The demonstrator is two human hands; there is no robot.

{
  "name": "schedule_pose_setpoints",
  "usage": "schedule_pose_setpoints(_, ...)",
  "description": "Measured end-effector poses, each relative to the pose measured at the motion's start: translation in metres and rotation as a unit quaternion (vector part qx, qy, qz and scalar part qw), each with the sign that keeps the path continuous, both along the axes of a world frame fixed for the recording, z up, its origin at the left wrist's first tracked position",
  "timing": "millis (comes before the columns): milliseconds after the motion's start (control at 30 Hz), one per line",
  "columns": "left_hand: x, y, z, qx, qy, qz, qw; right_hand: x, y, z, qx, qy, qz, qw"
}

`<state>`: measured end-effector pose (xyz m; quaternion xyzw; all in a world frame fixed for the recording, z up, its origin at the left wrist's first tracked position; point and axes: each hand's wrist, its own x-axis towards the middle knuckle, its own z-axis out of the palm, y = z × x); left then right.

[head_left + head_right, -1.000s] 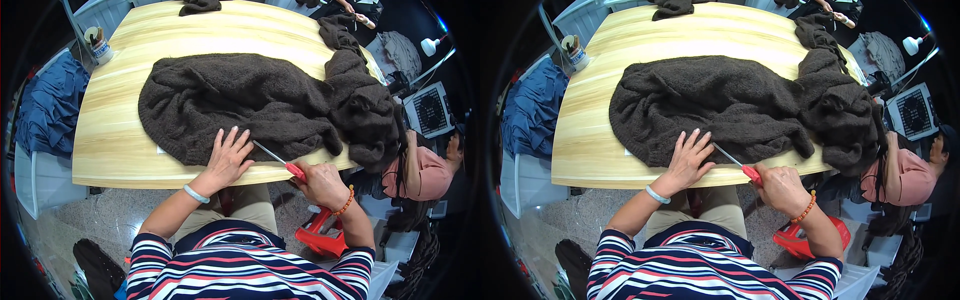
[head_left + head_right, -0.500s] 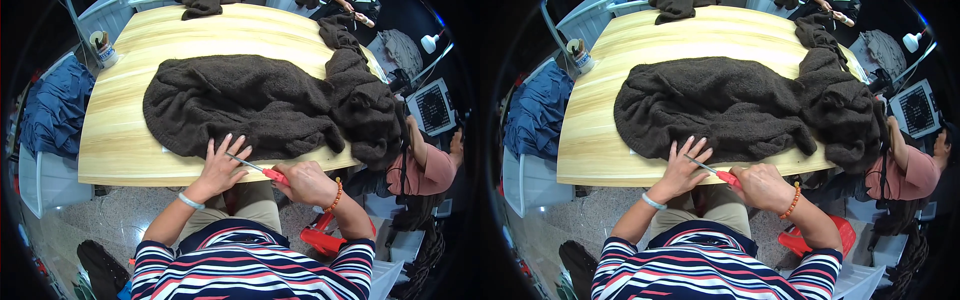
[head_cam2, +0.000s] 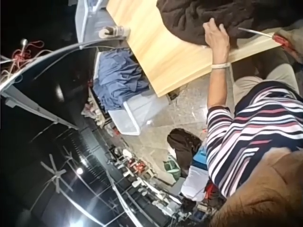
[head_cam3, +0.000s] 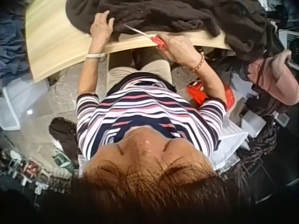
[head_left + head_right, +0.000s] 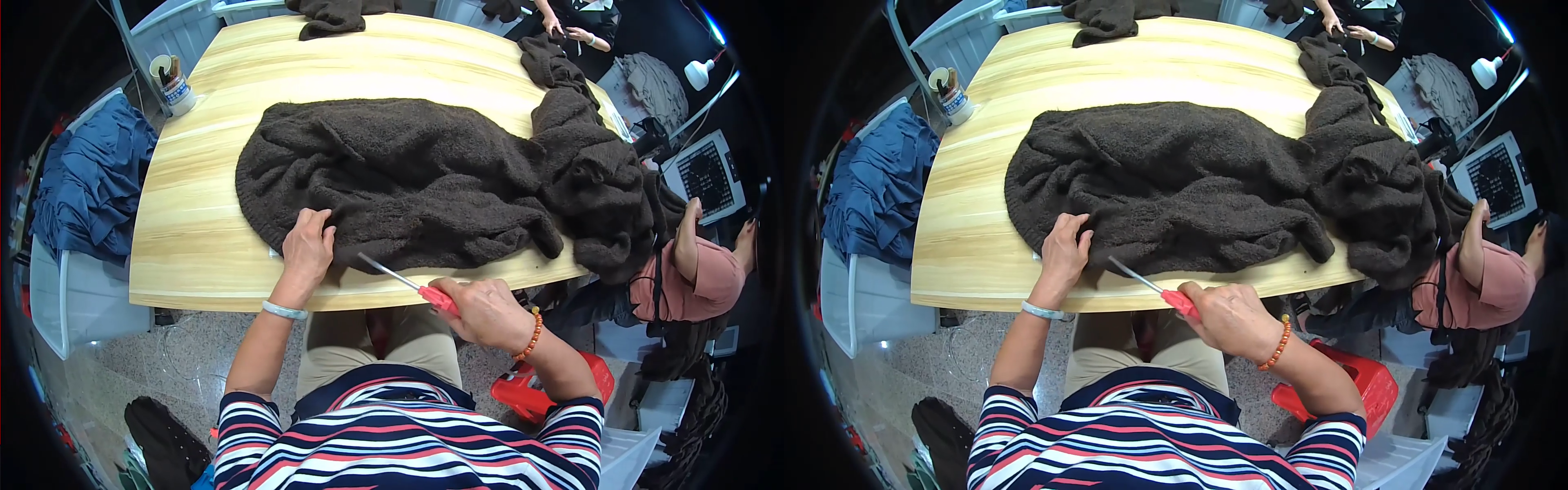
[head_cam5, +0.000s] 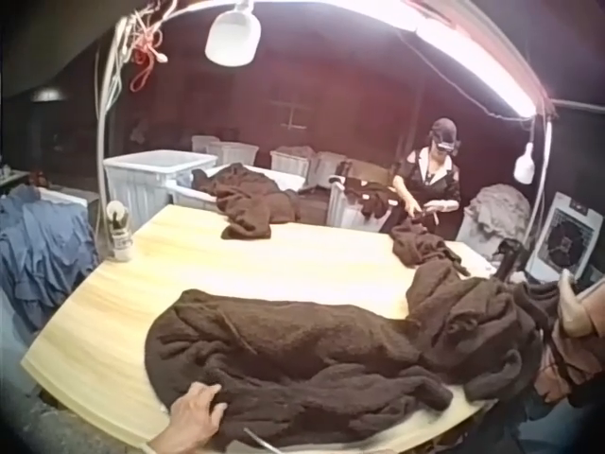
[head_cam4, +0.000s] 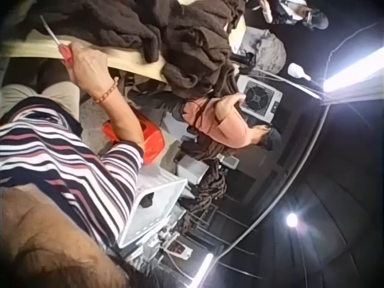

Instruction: Trimming loose threads from a brown fleece garment using scissors.

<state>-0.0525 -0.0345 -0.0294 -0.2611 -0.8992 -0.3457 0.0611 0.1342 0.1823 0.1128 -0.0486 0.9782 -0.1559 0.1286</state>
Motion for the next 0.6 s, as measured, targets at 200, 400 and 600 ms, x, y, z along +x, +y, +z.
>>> schedule_pose_setpoints(200, -0.006, -0.013, 0.002, 0.065, -0.061, -0.03, 0.996, -0.005, -0.01, -0.006, -0.012, -0.043, -0.004, 0.999)
schedule_pose_setpoints(400, 0.016, 0.023, 0.036, 0.102, 0.149, -0.162, 0.97, 0.001, 0.009, 0.001, -0.093, 0.061, -0.037, 0.993)
schedule_pose_setpoints(600, 0.052, 0.066, 0.009, -0.038, 0.099, -0.242, 0.965, 0.007, 0.028, 0.029, 0.026, 0.021, -0.108, 0.994)
